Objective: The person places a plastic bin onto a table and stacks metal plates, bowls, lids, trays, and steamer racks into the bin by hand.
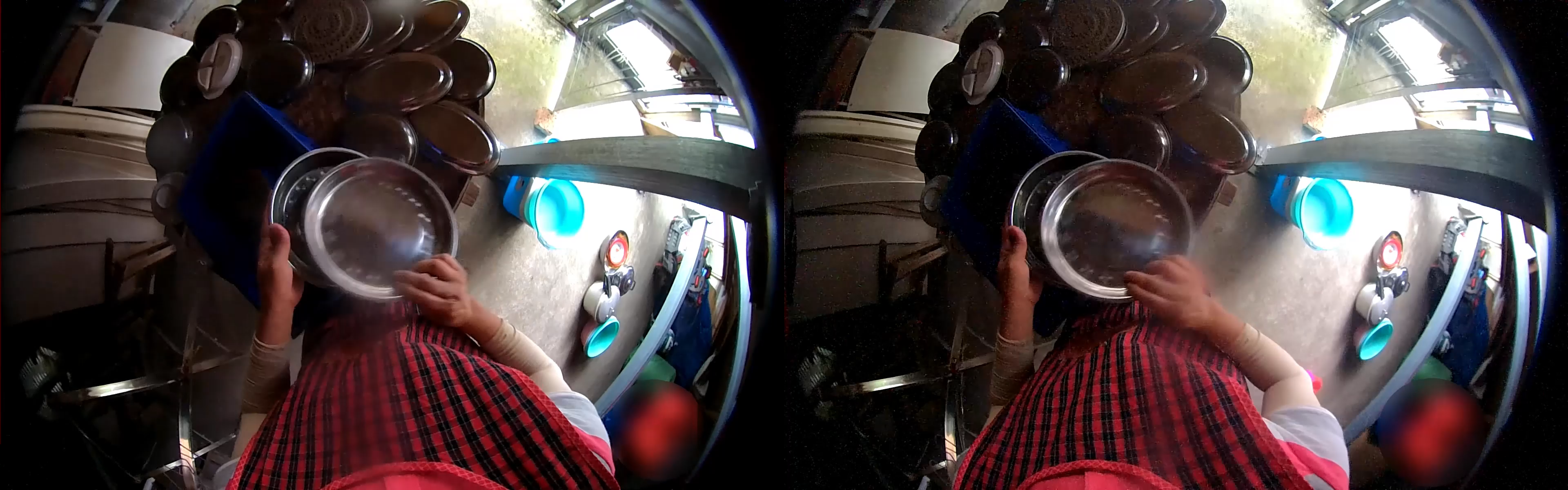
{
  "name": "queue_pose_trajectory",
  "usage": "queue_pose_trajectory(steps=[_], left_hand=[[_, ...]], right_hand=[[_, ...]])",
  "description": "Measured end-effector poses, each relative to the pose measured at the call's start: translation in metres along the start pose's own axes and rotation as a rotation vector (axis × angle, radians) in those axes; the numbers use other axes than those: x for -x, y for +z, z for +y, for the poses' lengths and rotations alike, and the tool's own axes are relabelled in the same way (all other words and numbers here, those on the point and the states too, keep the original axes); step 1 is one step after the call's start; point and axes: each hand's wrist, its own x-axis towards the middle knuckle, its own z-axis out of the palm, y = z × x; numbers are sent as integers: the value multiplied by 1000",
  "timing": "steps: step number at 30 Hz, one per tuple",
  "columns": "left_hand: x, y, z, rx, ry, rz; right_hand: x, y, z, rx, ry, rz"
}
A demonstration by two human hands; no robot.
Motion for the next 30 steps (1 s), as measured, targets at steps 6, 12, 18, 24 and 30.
queue_pose_trajectory(steps=[6, 12, 18, 24, 30], left_hand=[[3, -44, -15, 173, -143, 91], [23, -60, -3, 138, -29, 170], [60, -111, 12, -188, 61, 343], [76, -145, 0, -299, 51, 497], [81, -132, -6, -364, 82, 396]], right_hand=[[-30, 32, 0, -167, -148, -131], [-44, 56, 0, -215, -240, -221], [-41, 69, 40, -399, 308, 166], [50, 203, 268, -332, 1391, 397], [13, 198, 276, -134, 1585, 521]])
